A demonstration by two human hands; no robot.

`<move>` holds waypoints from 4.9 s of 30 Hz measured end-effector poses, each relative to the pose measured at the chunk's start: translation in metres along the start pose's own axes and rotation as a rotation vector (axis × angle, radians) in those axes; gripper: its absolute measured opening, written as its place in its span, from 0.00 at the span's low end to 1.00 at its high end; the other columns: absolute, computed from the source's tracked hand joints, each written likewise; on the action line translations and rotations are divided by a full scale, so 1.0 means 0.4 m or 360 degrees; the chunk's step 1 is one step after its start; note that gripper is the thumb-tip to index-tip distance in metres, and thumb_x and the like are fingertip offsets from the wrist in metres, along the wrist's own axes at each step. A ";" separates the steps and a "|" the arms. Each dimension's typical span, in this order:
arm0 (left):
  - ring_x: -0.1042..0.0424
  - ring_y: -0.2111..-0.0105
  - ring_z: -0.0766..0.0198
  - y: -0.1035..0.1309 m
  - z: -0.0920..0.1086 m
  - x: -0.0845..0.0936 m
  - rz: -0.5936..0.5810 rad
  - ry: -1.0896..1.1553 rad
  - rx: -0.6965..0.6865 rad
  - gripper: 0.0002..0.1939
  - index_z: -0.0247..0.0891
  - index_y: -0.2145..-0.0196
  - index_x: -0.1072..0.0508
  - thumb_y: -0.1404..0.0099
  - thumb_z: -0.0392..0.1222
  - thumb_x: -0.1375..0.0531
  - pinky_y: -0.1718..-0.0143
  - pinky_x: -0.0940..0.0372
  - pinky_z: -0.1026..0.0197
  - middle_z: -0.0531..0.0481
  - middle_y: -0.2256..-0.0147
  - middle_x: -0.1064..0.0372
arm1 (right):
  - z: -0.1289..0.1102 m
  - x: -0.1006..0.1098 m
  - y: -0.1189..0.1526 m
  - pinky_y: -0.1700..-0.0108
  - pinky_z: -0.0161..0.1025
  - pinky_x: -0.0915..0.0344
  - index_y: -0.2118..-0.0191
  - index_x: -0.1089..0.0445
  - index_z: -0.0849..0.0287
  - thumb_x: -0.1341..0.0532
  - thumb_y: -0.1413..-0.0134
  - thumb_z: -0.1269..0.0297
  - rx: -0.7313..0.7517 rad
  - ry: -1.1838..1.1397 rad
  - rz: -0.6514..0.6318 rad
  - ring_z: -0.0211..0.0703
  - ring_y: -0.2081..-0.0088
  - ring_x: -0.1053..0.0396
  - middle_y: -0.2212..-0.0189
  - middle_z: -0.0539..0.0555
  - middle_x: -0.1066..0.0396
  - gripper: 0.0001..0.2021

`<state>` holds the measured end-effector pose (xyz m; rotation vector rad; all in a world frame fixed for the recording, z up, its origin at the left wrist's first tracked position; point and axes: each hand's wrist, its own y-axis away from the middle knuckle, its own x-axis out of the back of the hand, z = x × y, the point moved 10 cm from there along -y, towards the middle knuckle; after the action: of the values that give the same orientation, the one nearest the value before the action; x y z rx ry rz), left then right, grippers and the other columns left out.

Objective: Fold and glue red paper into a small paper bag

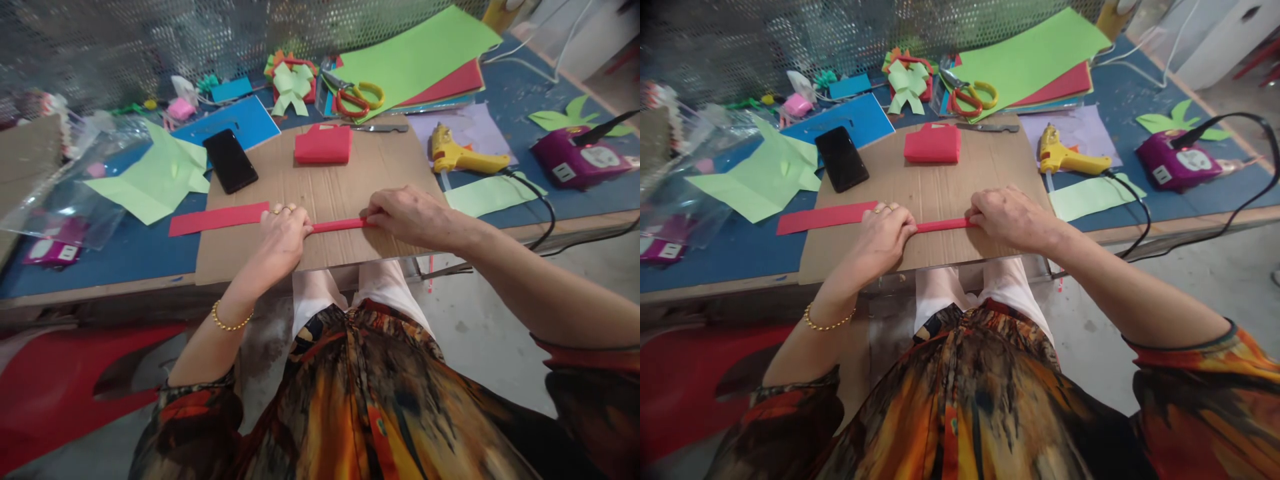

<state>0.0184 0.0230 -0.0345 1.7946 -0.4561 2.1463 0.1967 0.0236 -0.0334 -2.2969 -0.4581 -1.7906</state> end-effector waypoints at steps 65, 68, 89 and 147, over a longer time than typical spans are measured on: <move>0.31 0.54 0.50 -0.001 -0.008 0.000 -0.0016 0.0005 0.0047 0.11 0.41 0.63 0.30 0.21 0.42 0.46 0.48 0.36 0.47 0.42 0.59 0.27 | 0.018 0.003 -0.007 0.61 0.40 0.40 0.63 0.24 0.57 0.37 0.35 0.65 -0.0061 -0.0175 -0.0088 0.46 0.63 0.27 0.63 0.56 0.20 0.05; 0.31 0.51 0.48 0.002 -0.008 -0.001 -0.0028 0.0023 0.0109 0.10 0.41 0.62 0.30 0.21 0.40 0.47 0.48 0.37 0.47 0.40 0.56 0.26 | 0.018 0.005 -0.003 0.61 0.40 0.41 0.65 0.25 0.58 0.37 0.35 0.65 -0.0053 -0.0169 -0.0050 0.45 0.64 0.27 0.63 0.56 0.20 0.07; 0.31 0.54 0.52 0.008 -0.016 0.020 -0.0038 0.0413 0.0090 0.08 0.42 0.65 0.27 0.25 0.40 0.41 0.48 0.41 0.47 0.47 0.60 0.27 | 0.025 0.000 -0.001 0.63 0.39 0.43 0.65 0.24 0.57 0.38 0.35 0.62 -0.0004 -0.0143 -0.0057 0.43 0.65 0.30 0.63 0.55 0.21 0.09; 0.25 0.49 0.44 -0.032 0.047 0.017 -0.0324 -0.0318 -0.0103 0.13 0.38 0.59 0.25 0.19 0.38 0.47 0.51 0.39 0.48 0.38 0.55 0.20 | -0.002 -0.004 -0.036 0.56 0.43 0.36 0.49 0.18 0.55 0.47 0.26 0.61 -0.0043 0.0326 -0.0456 0.53 0.56 0.20 0.54 0.57 0.16 0.18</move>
<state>0.0395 0.0266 -0.0239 1.9370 -0.3665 1.8071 0.1905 0.0367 -0.0352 -2.1202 -0.7622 -2.1478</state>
